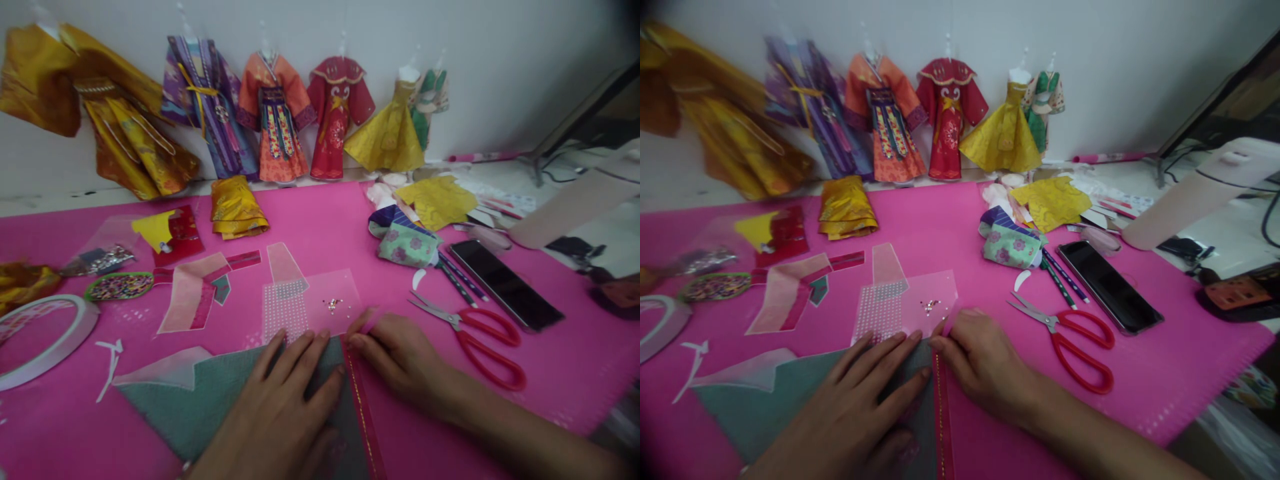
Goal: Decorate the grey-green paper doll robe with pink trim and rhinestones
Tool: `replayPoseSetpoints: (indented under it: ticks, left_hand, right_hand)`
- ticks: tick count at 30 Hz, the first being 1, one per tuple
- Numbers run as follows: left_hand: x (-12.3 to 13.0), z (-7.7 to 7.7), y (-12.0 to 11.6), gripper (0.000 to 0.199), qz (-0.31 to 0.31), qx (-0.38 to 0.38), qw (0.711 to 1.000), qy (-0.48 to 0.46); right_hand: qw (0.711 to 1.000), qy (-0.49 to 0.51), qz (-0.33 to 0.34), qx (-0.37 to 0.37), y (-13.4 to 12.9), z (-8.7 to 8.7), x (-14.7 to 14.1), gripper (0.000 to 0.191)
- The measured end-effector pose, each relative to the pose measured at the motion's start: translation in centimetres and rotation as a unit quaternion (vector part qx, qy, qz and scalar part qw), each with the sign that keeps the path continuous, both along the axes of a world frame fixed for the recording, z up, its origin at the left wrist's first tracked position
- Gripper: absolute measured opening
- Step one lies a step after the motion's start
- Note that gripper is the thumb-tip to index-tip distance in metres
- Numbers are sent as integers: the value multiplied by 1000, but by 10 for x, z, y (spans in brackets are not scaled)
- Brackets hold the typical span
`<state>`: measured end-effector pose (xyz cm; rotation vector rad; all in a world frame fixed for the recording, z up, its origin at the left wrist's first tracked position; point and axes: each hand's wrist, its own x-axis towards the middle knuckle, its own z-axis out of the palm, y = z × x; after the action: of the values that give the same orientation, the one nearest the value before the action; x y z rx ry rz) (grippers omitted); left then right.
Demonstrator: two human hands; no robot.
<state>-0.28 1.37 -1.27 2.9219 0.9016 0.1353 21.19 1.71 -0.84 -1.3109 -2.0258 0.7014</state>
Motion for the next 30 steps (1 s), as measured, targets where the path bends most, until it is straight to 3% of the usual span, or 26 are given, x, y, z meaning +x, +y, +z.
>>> replayPoseSetpoints:
  ticks: [21,30]
  left_hand:
    - [-2,-3,-2,61,-3,-2,1000,23]
    - [-2,0,-2,54,0,-3,1000,0]
  right_hand:
    - [1000,-1,9,-5,1,4,-1,27]
    - [1000,-3,11,-1,2,2,-1,26]
